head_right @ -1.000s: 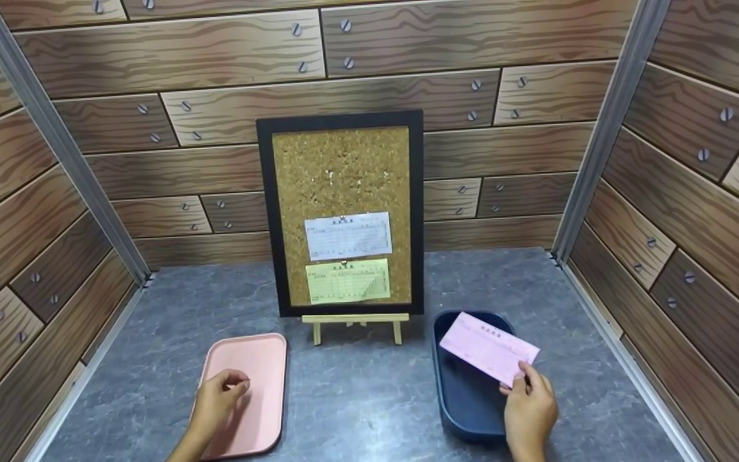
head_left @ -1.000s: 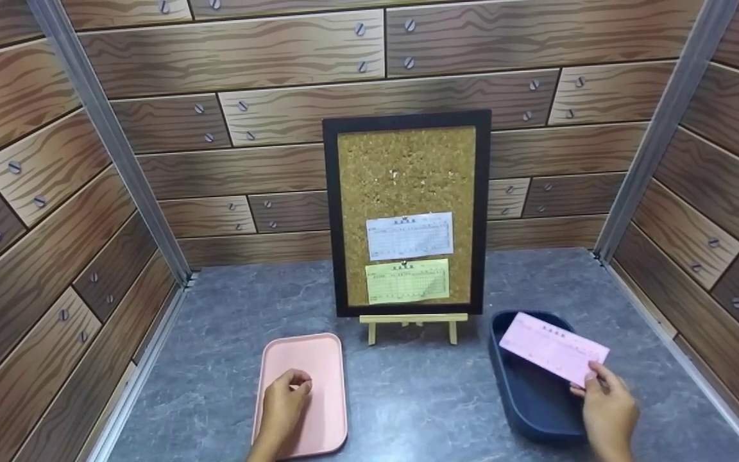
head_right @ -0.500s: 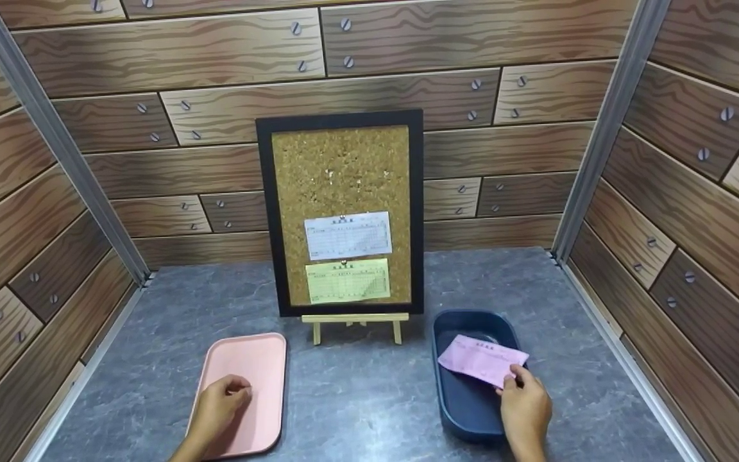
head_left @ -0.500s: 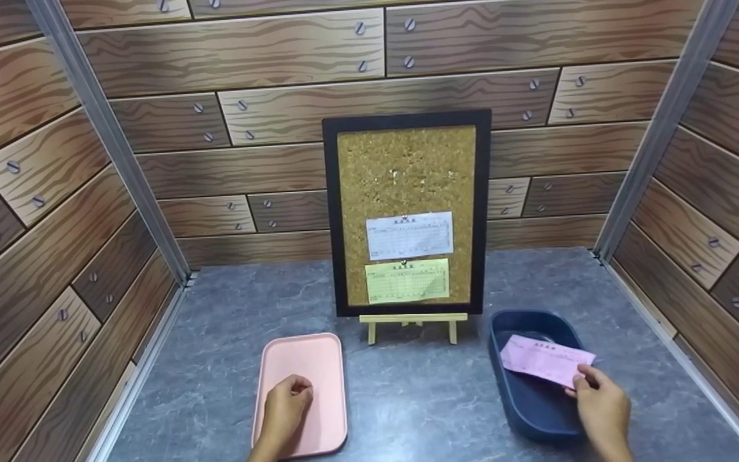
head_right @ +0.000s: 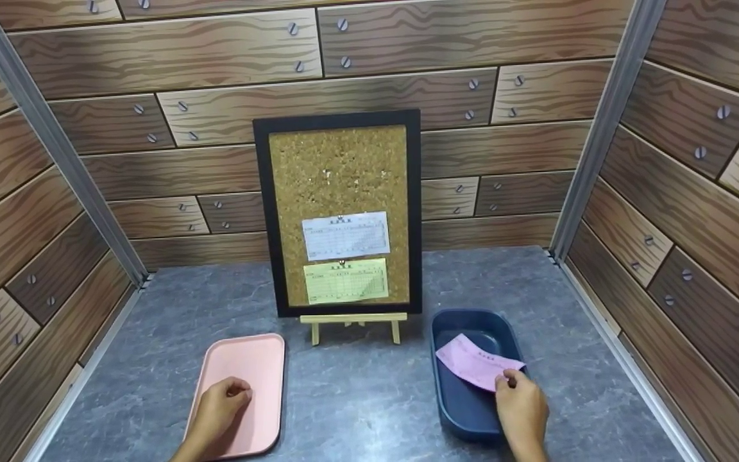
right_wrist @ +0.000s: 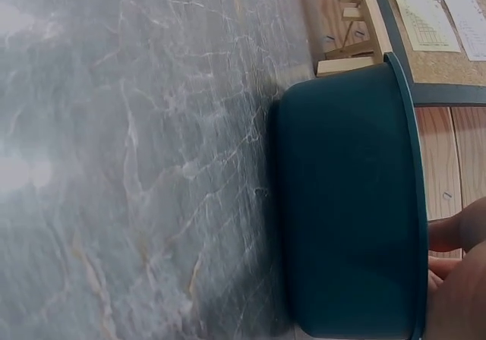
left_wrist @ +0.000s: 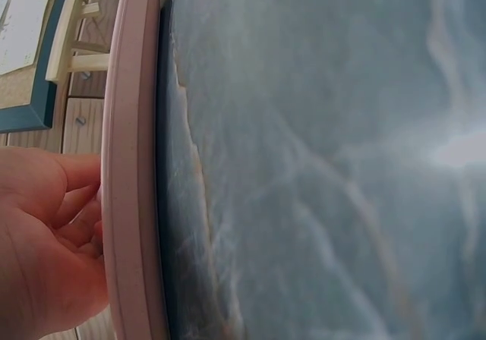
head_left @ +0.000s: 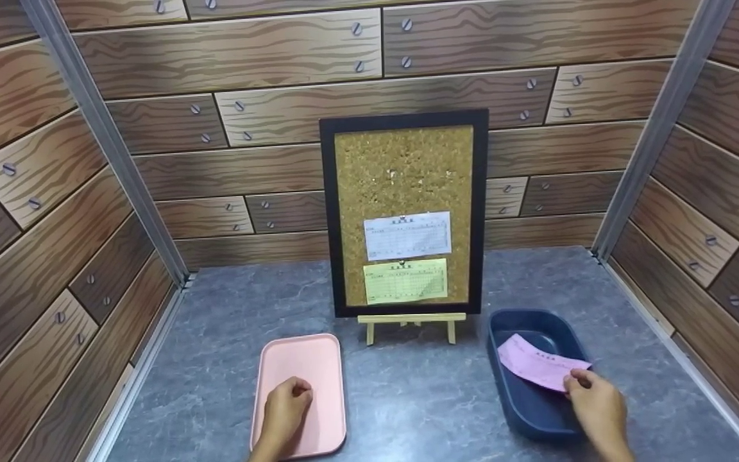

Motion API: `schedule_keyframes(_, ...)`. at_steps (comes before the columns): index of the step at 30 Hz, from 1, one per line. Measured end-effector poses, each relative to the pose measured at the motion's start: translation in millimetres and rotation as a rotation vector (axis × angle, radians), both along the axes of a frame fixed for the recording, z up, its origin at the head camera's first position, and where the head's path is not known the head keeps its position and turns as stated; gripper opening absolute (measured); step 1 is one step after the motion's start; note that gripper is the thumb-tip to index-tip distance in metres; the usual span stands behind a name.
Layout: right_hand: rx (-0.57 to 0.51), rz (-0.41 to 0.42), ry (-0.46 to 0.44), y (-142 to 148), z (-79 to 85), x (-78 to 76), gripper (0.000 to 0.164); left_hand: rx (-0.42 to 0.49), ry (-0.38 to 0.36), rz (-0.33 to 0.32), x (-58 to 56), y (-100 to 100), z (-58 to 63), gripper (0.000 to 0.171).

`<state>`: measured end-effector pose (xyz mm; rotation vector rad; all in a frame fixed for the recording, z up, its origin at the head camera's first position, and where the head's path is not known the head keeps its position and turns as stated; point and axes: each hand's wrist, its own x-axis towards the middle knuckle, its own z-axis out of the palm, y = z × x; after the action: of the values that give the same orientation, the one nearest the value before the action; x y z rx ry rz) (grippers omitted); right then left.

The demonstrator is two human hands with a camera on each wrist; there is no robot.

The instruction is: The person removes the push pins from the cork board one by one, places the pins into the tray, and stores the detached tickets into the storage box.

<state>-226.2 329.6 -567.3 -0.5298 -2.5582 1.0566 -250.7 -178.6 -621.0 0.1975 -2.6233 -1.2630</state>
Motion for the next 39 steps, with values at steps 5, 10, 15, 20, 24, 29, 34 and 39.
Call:
schedule_keyframes(5,0.049,0.062,-0.046,-1,1.9,4.6,0.029,-0.025,0.013,0.014,0.5,2,0.7,0.009)
schedule_keyframes(10,0.022,0.099,-0.127,-1,6.6,9.3,0.032,-0.037,0.012,0.017,0.2,3,0.1,0.009)
schedule_keyframes(15,0.038,0.092,-0.138,-4,10.6,14.1,0.029,-0.044,-0.019,0.011,-0.6,1,1.7,0.008)
schedule_keyframes(20,0.039,0.076,-0.137,-5,15.1,15.4,0.032,-0.027,-0.032,0.008,-2.4,-3,8.0,0.008)
schedule_keyframes(24,0.04,0.07,-0.104,-7,17.9,14.3,0.034,0.018,-0.028,-0.005,-4.2,-4,18.8,0.007)
schedule_keyframes(29,0.051,0.041,-0.004,-17,20.3,10.6,0.03,0.042,0.022,-0.034,-9.6,-3,36.1,0.007)
schedule_keyframes(34,0.047,0.03,0.086,-28,26.0,4.2,0.027,0.039,0.079,-0.054,-15.3,0,52.6,0.01)
schedule_keyframes(39,0.059,0.032,0.151,-36,34.8,-3.2,0.025,0.059,0.128,-0.07,-22.4,8,66.1,0.012)
